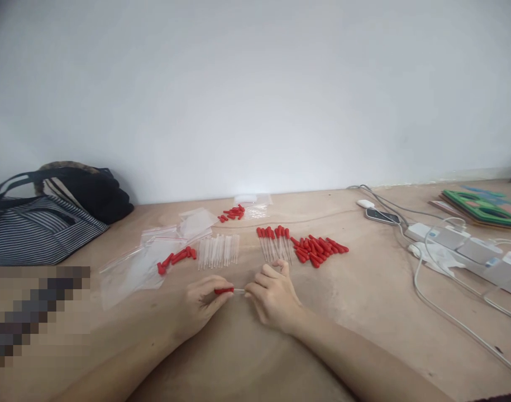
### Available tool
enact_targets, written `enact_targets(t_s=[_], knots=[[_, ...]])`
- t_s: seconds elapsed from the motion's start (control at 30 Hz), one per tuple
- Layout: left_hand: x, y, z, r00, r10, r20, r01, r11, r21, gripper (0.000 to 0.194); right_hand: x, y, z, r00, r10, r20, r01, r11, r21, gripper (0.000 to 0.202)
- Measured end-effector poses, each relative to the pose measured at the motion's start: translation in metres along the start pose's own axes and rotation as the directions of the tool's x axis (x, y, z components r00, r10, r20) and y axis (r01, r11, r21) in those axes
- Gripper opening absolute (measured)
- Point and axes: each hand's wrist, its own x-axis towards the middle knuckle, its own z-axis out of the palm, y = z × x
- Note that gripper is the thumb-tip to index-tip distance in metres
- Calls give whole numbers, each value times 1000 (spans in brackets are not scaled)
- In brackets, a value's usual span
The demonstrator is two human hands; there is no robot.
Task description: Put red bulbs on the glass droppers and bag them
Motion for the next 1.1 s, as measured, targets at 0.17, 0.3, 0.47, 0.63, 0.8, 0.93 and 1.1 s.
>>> enact_targets(t_s=[0.17,0.3,0.47,0.63,0.8,0.93,1.1], knots=[[-2,-1,4,999,-16,-45,17,1000,15,7,-2,-1,3,999,39,5,-39,999,38,16],[-4,-4,4,998,-33,-51,34,999,21,6,-1,4,-1,999,42,28,-44,997,64,15],[-4,-5,2,997,-71,-35,72,997,21,8,-2,7,-6,997,68,43,-68,998,-1,15],[-1,-5,-5,988,-156,-11,156,986,51,24,-3,9,-6,988,141,61,-136,987,-80,18],[-1,-12,-11,971,-235,-34,237,966,107,22,11,33,-14,802,597,-30,-587,777,-229,25],[-2,-14,-9,973,-232,11,230,967,107,15,28,53,-12,609,791,-51,-761,565,-319,28],[-1,-12,-9,977,-212,13,209,972,103,12,42,61,1,533,846,11,-769,490,-411,28]])
